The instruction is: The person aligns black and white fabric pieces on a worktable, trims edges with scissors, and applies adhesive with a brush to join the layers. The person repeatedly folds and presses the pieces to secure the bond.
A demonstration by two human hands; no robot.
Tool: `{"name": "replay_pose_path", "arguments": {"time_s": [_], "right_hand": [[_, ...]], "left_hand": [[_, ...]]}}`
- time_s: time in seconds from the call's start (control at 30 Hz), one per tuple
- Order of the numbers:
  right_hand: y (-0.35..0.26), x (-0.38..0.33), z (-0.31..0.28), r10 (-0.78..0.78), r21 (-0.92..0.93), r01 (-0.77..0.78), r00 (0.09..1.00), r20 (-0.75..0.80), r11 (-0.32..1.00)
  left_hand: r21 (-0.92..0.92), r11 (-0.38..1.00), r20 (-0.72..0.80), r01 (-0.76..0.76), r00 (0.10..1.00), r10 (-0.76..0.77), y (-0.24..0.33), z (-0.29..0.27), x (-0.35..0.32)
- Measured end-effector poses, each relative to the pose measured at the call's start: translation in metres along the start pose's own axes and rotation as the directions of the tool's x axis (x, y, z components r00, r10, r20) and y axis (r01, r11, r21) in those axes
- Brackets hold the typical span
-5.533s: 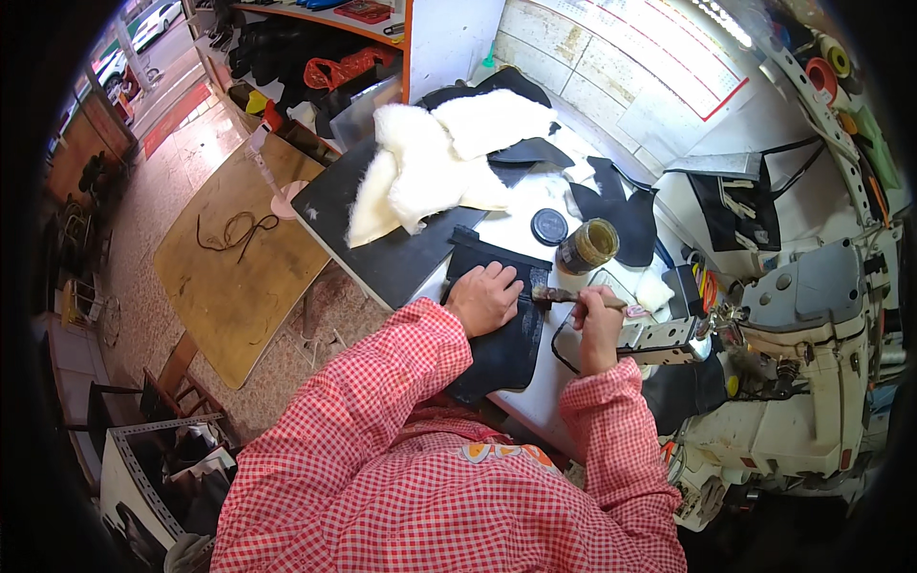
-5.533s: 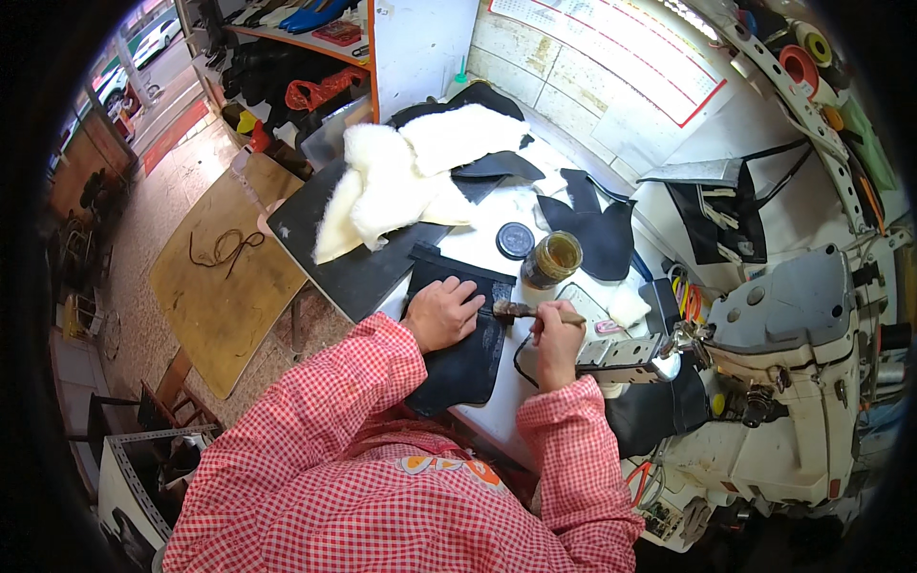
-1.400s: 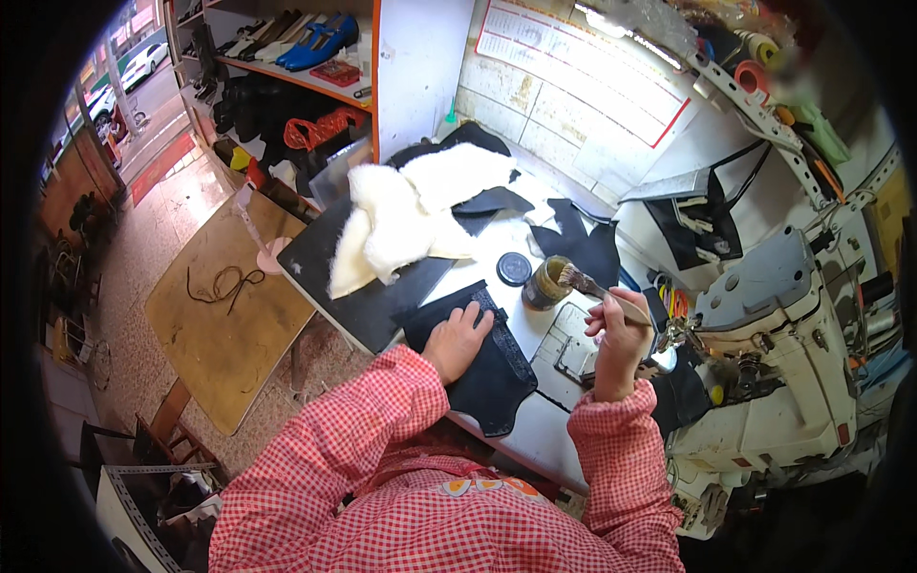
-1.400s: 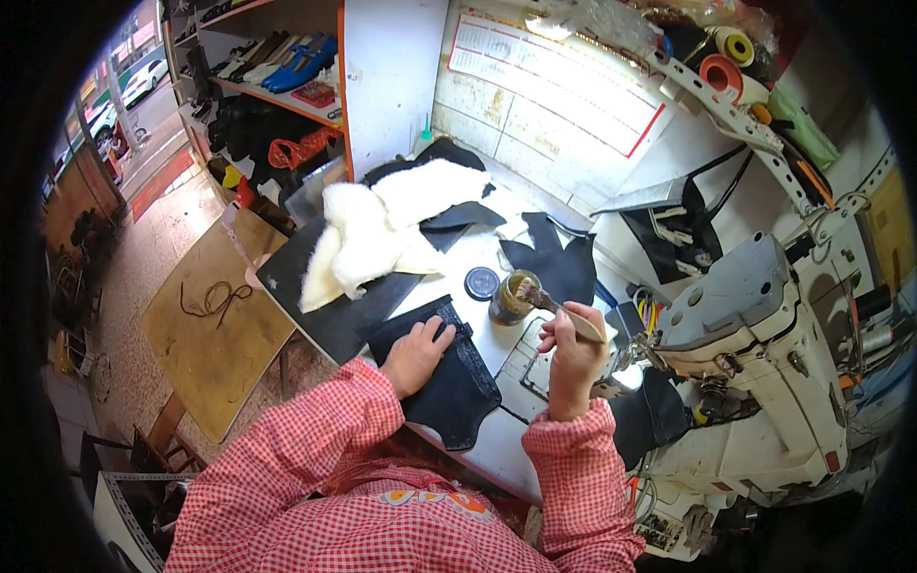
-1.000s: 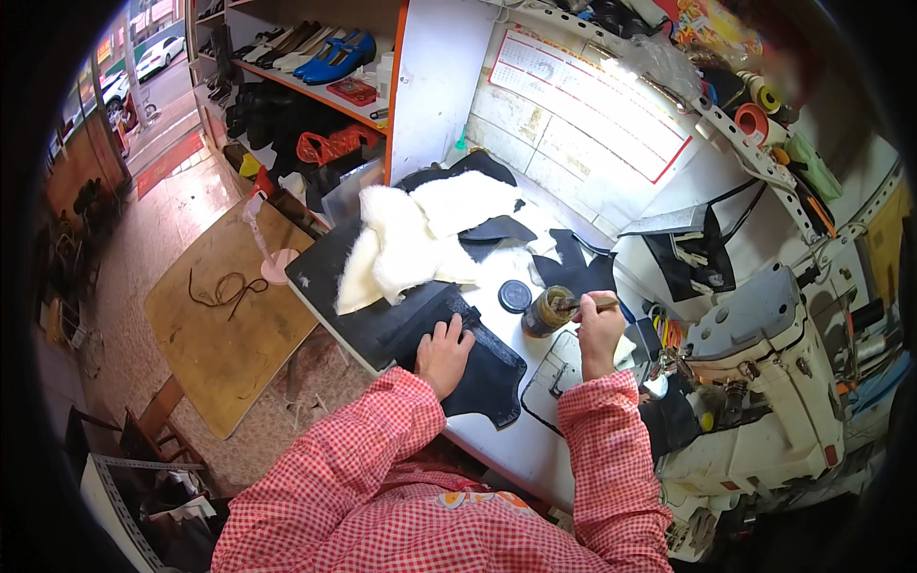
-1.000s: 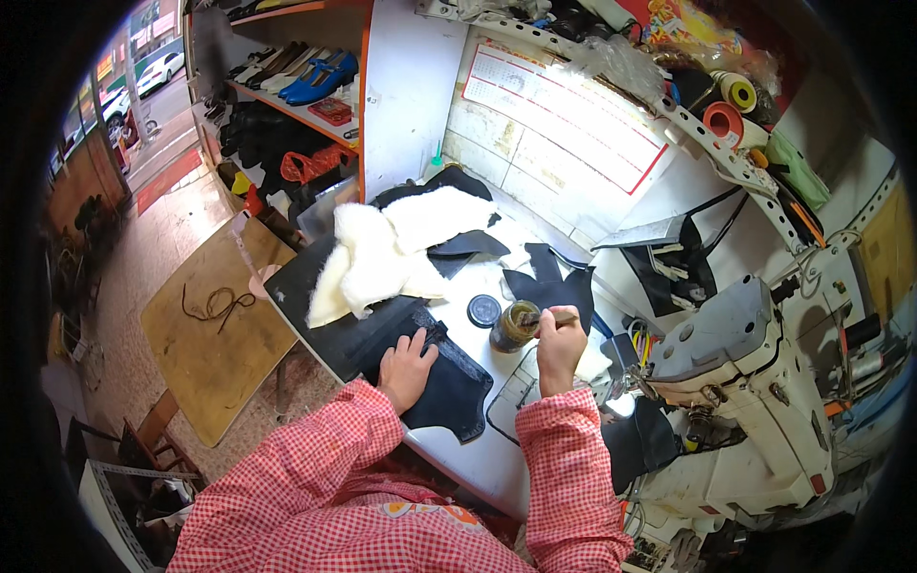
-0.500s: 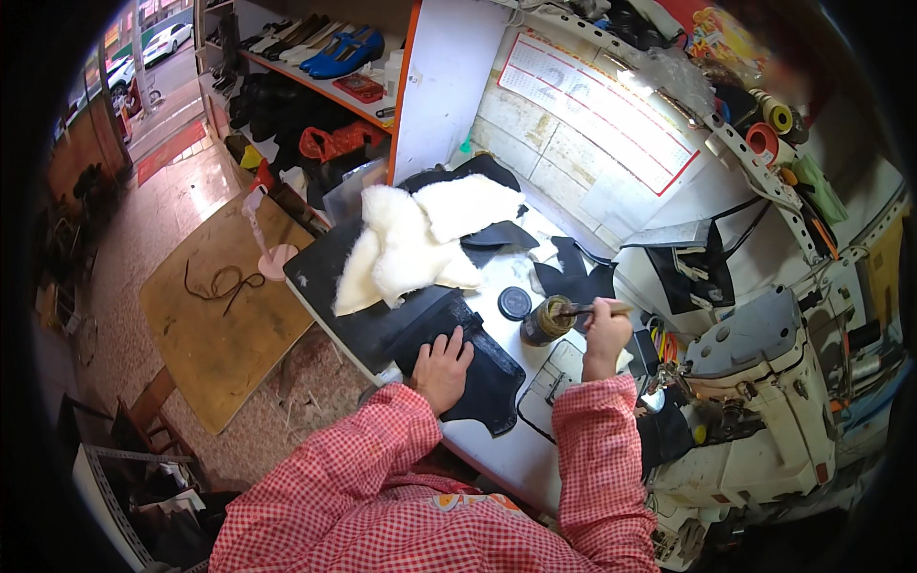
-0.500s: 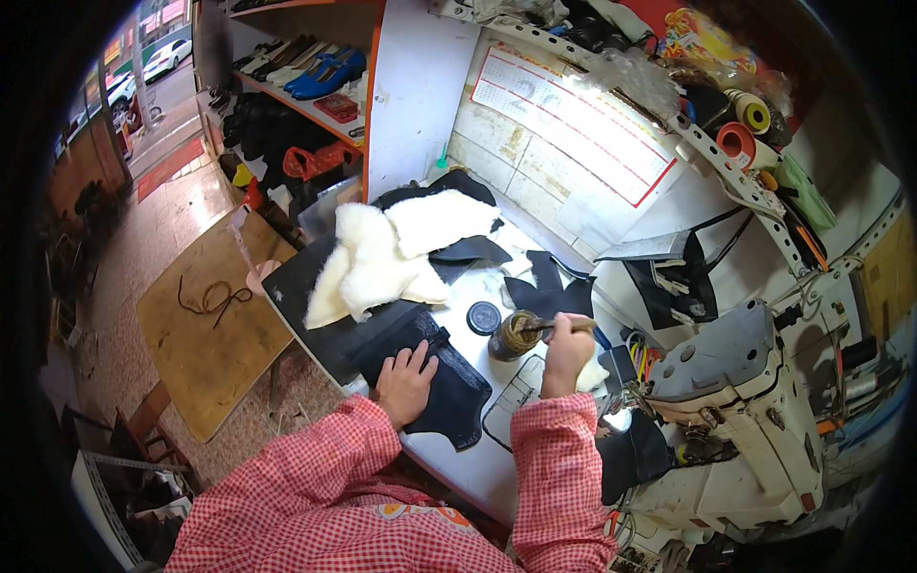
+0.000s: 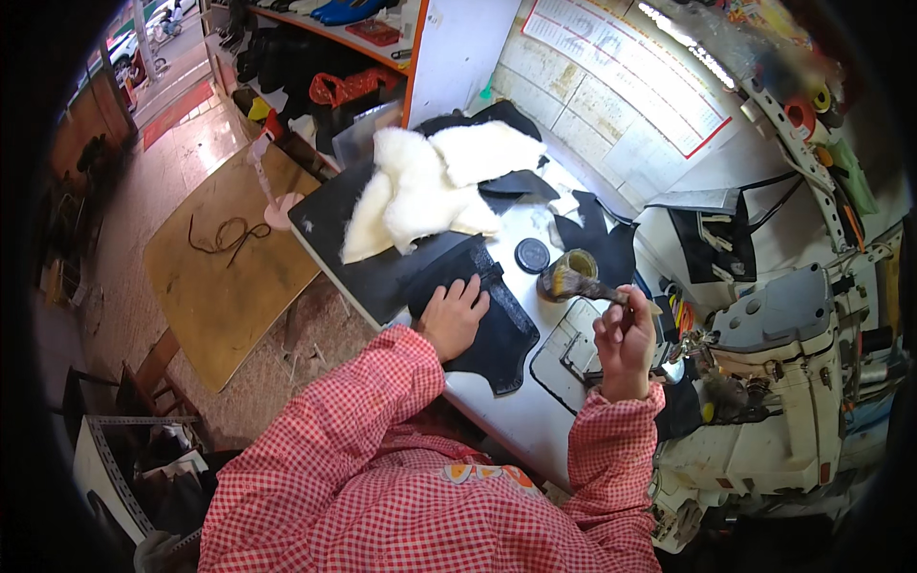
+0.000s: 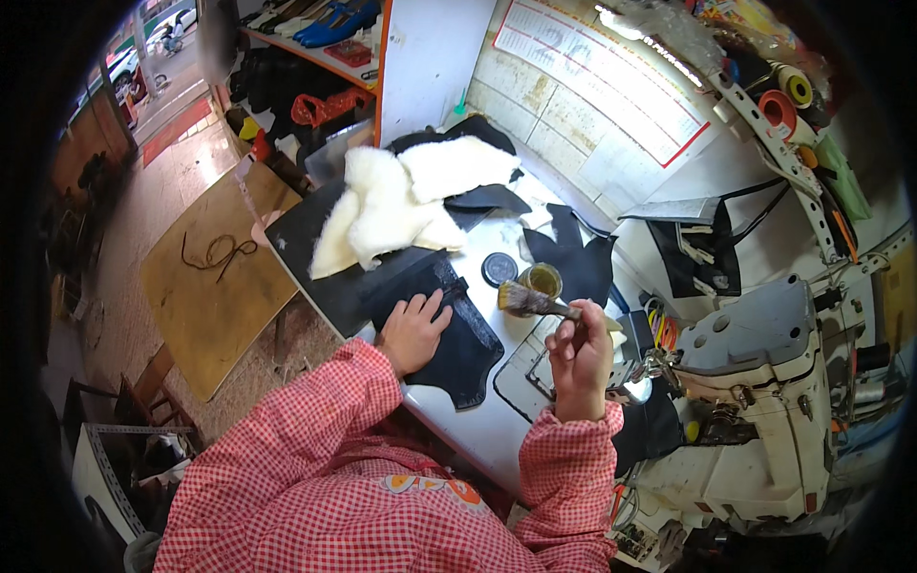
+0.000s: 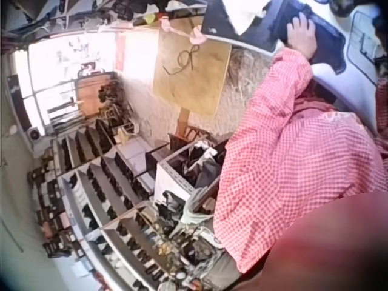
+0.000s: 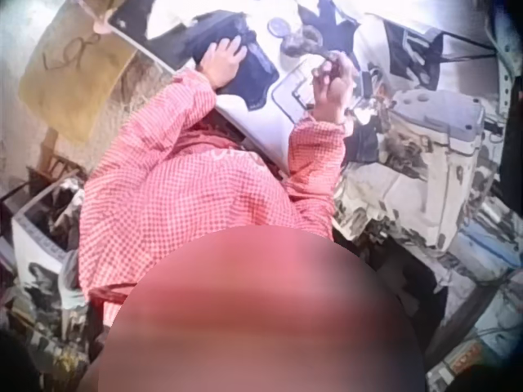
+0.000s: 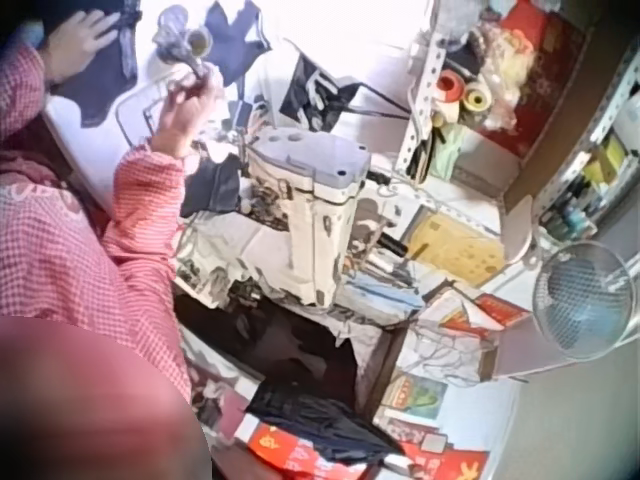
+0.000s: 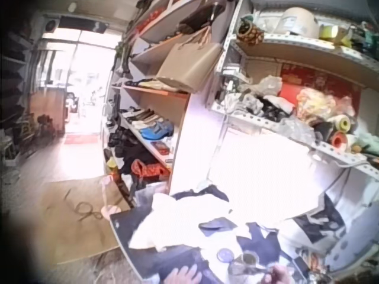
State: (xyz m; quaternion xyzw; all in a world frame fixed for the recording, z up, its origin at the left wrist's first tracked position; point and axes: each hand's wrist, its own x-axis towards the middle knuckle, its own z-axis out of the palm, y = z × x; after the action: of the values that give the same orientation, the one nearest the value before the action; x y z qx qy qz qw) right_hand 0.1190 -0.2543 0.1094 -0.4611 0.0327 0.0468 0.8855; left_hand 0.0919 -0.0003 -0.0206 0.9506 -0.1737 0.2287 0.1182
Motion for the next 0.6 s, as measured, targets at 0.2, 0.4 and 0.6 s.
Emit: {"name": "replay_pose_path", "arguments": {"time_s": [0.2,0.4,0.6], "right_hand": [[0.034,-0.039,-0.028,0.178,-0.110,-0.189,0.978,-0.110,0.976],[0.055,-0.031,-0.052,0.086,-0.355,-0.121,0.990,-0.113,0.927],[0.059,-0.037,-0.051,0.098,-0.473,-0.167,0.981,-0.166,0.865]], "left_hand": [[-0.003,1.000,-0.027,-0.003,1.000,0.003,-0.001,0.001,0.001],[0.012,1.000,-0.033,-0.001,0.999,0.001,-0.001,0.003,0.001],[-0.012,1.000,0.010,0.029,1.000,-0.029,-0.001,0.002,0.001]]}}
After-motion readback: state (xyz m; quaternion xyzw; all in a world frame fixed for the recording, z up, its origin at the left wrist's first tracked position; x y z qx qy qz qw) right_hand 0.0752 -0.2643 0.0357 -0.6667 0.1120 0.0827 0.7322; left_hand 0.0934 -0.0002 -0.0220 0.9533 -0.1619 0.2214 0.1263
